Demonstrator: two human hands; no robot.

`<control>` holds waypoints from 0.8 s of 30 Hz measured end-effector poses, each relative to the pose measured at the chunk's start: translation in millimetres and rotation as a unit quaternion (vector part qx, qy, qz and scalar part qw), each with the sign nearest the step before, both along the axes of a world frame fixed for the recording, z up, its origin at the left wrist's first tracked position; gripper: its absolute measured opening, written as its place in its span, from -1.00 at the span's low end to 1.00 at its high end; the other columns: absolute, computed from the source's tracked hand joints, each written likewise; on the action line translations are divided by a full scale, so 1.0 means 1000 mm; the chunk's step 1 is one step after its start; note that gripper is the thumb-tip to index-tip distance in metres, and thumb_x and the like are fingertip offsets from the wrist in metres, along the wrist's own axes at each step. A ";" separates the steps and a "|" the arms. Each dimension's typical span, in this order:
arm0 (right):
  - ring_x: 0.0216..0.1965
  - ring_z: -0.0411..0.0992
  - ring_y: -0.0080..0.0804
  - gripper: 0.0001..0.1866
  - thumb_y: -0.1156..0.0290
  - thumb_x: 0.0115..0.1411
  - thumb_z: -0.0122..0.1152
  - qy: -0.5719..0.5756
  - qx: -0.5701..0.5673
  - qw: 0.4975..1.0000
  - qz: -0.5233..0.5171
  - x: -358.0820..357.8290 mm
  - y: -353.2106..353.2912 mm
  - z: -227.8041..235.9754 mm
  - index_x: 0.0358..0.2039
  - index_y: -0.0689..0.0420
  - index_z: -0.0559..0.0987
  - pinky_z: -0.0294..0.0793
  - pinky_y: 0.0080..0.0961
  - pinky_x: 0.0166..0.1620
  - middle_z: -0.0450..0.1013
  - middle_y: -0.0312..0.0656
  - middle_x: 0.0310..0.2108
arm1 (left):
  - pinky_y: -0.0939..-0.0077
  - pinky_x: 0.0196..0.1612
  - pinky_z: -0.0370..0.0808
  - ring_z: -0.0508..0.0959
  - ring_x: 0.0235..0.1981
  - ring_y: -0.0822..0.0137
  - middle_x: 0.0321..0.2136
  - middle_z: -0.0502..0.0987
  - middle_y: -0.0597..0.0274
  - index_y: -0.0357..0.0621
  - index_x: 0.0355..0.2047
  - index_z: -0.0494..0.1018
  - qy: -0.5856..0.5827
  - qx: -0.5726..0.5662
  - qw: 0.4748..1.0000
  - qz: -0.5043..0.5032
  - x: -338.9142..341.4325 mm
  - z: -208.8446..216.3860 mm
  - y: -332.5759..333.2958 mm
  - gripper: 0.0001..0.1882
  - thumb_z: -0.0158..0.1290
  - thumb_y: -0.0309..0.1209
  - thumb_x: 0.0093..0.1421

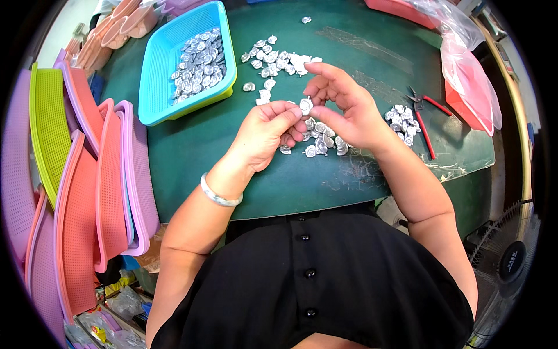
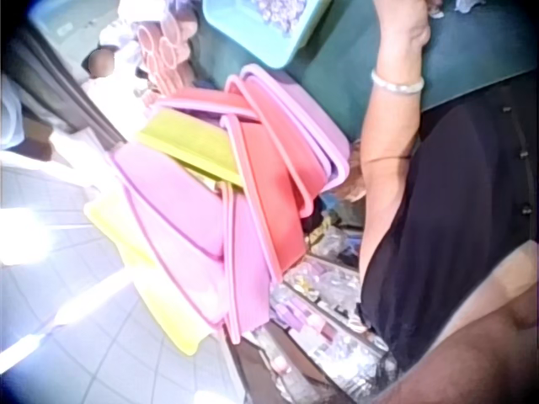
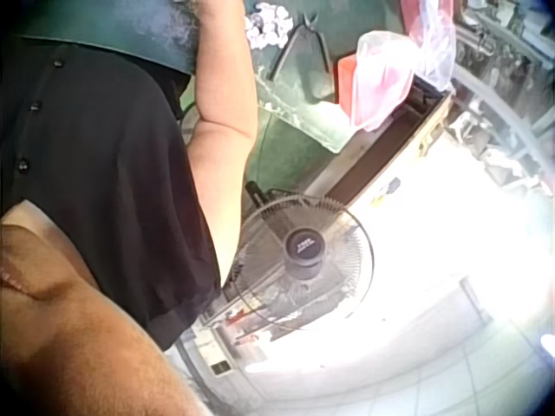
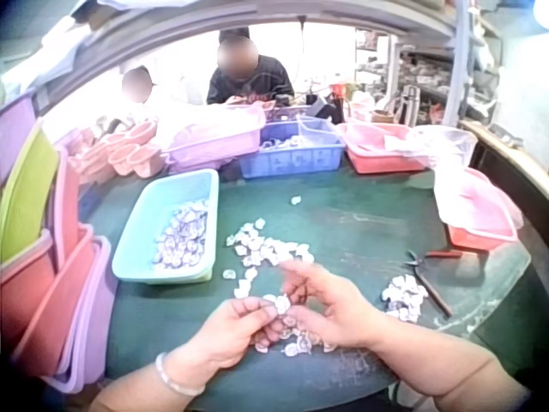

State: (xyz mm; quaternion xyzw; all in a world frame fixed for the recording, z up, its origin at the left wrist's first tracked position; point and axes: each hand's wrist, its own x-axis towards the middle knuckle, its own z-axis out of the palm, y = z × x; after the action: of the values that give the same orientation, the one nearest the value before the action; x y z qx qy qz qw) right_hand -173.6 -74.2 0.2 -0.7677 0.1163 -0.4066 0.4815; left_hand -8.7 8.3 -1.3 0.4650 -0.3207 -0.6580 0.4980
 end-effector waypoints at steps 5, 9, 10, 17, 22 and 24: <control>-0.36 0.31 -0.66 -0.52 0.69 0.07 0.00 -0.031 0.170 0.985 0.017 -0.001 0.000 0.003 0.05 0.17 0.28 0.33 -0.68 -0.24 0.35 -0.28 -0.36 | 0.74 -0.52 0.37 0.43 -0.59 0.55 -0.57 0.48 0.34 -0.20 -0.38 0.45 0.008 -0.007 1.000 -0.005 0.001 -0.002 0.001 -0.83 -0.02 -0.35 0.18; -0.39 0.31 -0.66 -0.52 0.66 0.06 0.05 0.000 0.136 0.991 0.009 -0.002 -0.001 0.001 0.03 0.16 0.29 0.33 -0.70 -0.27 0.36 -0.32 -0.44 | 0.75 -0.53 0.37 0.44 -0.59 0.55 -0.57 0.49 0.34 -0.21 -0.38 0.45 -0.016 -0.020 1.000 -0.006 0.000 -0.002 0.003 -0.83 -0.01 -0.36 0.17; -0.41 0.32 -0.66 -0.52 0.66 0.05 0.07 0.010 0.128 0.992 0.006 -0.002 0.000 0.003 0.03 0.16 0.30 0.33 -0.70 -0.28 0.37 -0.33 -0.47 | 0.75 -0.53 0.37 0.45 -0.59 0.55 -0.56 0.49 0.33 -0.21 -0.37 0.45 -0.026 -0.020 0.999 -0.002 0.000 -0.002 0.003 -0.84 -0.01 -0.36 0.17; -0.42 0.34 -0.65 -0.50 0.67 0.01 0.11 0.028 0.077 0.997 -0.013 -0.002 0.000 0.005 0.01 0.15 0.33 0.36 -0.67 -0.28 0.40 -0.32 -0.49 | 0.69 -0.46 0.44 0.49 -0.52 0.49 -0.50 0.51 0.23 -0.29 -0.32 0.43 -0.068 -0.087 0.992 0.067 -0.007 -0.007 0.005 -0.85 0.04 -0.47 0.12; -0.34 0.40 -0.60 -0.47 0.71 0.00 0.08 0.016 0.066 0.997 -0.031 -0.002 0.000 0.003 0.03 0.15 0.31 0.37 -0.64 -0.19 0.44 -0.27 -0.42 | 0.64 -0.40 0.47 0.50 -0.48 0.47 -0.47 0.51 0.19 -0.33 -0.30 0.41 -0.059 -0.140 0.981 0.118 -0.010 -0.009 0.004 -0.86 0.03 -0.59 0.09; -0.32 0.41 -0.59 -0.46 0.72 0.00 0.07 0.009 0.071 0.997 -0.032 -0.001 0.002 0.003 0.04 0.16 0.30 0.37 -0.63 -0.17 0.45 -0.25 -0.41 | 0.63 -0.38 0.48 0.50 -0.47 0.46 -0.46 0.50 0.19 -0.34 -0.30 0.40 -0.062 -0.159 0.978 0.122 -0.009 -0.010 0.004 -0.86 0.03 -0.61 0.08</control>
State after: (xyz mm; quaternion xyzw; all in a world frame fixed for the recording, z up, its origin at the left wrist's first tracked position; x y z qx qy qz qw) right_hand -174.7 -72.5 3.6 -0.7314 0.1739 -0.4054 0.5200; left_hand -17.6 12.0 -11.5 0.4554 -0.3923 -0.5029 0.6211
